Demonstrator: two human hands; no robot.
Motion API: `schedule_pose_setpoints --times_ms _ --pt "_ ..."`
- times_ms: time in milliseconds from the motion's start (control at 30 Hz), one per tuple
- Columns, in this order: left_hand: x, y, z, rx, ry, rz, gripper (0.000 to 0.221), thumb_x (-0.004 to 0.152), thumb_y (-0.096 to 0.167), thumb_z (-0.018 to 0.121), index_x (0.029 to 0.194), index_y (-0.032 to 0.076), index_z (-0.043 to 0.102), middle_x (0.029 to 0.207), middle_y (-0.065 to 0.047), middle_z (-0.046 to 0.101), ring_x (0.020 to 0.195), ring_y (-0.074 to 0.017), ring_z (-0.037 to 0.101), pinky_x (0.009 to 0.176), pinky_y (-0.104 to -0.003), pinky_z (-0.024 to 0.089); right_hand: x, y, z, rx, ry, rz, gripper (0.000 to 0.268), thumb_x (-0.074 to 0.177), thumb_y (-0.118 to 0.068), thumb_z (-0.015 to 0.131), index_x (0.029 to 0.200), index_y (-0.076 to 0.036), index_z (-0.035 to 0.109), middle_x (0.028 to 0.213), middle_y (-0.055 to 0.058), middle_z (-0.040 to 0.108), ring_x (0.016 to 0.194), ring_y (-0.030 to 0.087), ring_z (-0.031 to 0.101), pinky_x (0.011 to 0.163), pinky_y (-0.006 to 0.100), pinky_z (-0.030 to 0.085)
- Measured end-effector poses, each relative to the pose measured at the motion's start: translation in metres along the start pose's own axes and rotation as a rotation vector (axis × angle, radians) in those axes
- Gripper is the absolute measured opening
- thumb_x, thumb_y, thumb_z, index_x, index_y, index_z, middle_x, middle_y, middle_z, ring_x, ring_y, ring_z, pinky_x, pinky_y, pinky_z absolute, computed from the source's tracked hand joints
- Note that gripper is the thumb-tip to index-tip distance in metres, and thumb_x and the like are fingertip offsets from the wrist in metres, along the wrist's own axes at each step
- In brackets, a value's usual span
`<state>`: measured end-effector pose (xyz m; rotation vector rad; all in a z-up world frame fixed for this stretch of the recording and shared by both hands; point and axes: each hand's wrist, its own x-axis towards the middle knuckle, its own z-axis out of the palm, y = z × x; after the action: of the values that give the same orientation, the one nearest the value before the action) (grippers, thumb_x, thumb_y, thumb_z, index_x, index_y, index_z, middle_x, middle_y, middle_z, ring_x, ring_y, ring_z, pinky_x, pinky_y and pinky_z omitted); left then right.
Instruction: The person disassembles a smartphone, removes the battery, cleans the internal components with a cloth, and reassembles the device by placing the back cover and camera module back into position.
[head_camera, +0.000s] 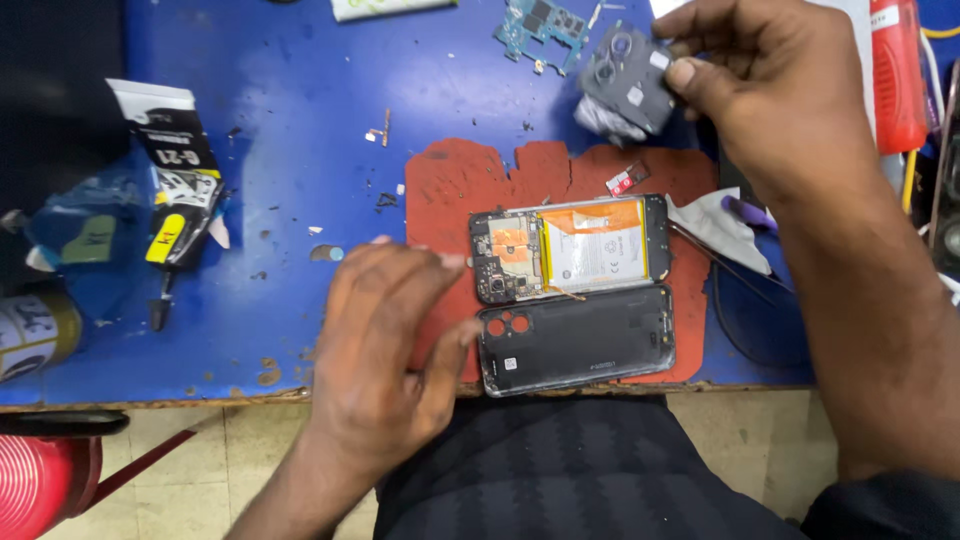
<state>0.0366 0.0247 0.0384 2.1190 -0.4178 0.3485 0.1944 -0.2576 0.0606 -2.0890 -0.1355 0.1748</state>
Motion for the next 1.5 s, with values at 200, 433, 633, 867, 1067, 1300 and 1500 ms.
schedule_pose_setpoints --times_ms 200,433,633,867,1067,1300,1500 --pt "0.034 0.004 0.004 -0.292 0.026 -0.236 0.036 0.105 0.005 0.067 0.140 -0.001 0.061 0.112 -0.012 0.072 0.093 -0.0159 0.073 0.084 -0.027 0.060 -0.010 -0.012 -0.003 0.073 -0.148 -0.038 0.026 0.094 0.013 0.062 0.117 0.001 0.062 0.104 0.003 0.068 0.100 0.009 0.068 0.091 0.022 0.057" --pt "0.066 0.007 0.024 -0.667 -0.248 -0.686 0.034 0.094 0.015 0.067 0.127 0.003 0.068 0.080 -0.003 0.073 0.060 -0.0063 0.064 0.051 -0.026 0.056 -0.027 -0.021 0.013 0.144 -0.387 -0.180 0.025 0.098 0.009 0.065 0.122 0.003 0.062 0.109 0.009 0.071 0.105 0.013 0.071 0.094 0.026 0.059" --pt "0.064 0.006 0.031 -0.769 -0.224 -0.749 0.025 0.096 0.011 0.066 0.118 -0.001 0.072 0.076 0.000 0.071 0.058 -0.0023 0.058 0.052 -0.022 0.050 -0.034 -0.026 0.010 -0.194 -0.092 -0.220 0.021 0.097 0.004 0.065 0.118 0.002 0.065 0.103 0.010 0.073 0.091 0.011 0.071 0.078 0.023 0.058" --pt "0.052 0.001 0.035 -0.822 -0.055 -0.743 0.027 0.099 0.008 0.065 0.123 -0.003 0.069 0.080 0.001 0.071 0.064 -0.0014 0.059 0.058 -0.020 0.050 -0.063 -0.043 0.013 -0.466 0.093 -0.310 0.013 0.105 -0.008 0.079 0.114 -0.002 0.072 0.102 0.011 0.073 0.090 0.015 0.072 0.078 0.027 0.057" --pt "0.050 0.013 0.045 -0.860 0.027 -0.778 0.030 0.099 0.008 0.065 0.126 -0.003 0.068 0.080 -0.001 0.072 0.068 -0.0029 0.065 0.059 -0.020 0.053 -0.078 -0.058 0.036 -0.565 -0.054 -0.553 0.051 0.069 -0.023 0.092 0.108 0.002 0.070 0.122 0.019 0.063 0.112 0.035 0.064 0.087 0.043 0.056" --pt "0.039 0.016 0.041 -0.868 0.006 -0.774 0.031 0.100 0.009 0.064 0.129 -0.002 0.067 0.087 -0.003 0.076 0.074 -0.0027 0.068 0.062 -0.021 0.055 -0.069 -0.066 0.039 -0.560 -0.143 -0.581 0.049 0.065 -0.016 0.092 0.106 -0.001 0.070 0.124 0.018 0.065 0.113 0.034 0.064 0.090 0.043 0.057" --pt "0.028 0.001 0.020 -0.491 0.163 -0.583 0.028 0.102 0.008 0.067 0.128 -0.001 0.067 0.091 -0.005 0.078 0.077 -0.0054 0.070 0.065 -0.022 0.057 -0.056 -0.049 0.033 -0.541 -0.322 -0.641 0.052 0.065 -0.021 0.092 0.111 -0.008 0.072 0.125 0.015 0.065 0.116 0.032 0.064 0.090 0.041 0.057"
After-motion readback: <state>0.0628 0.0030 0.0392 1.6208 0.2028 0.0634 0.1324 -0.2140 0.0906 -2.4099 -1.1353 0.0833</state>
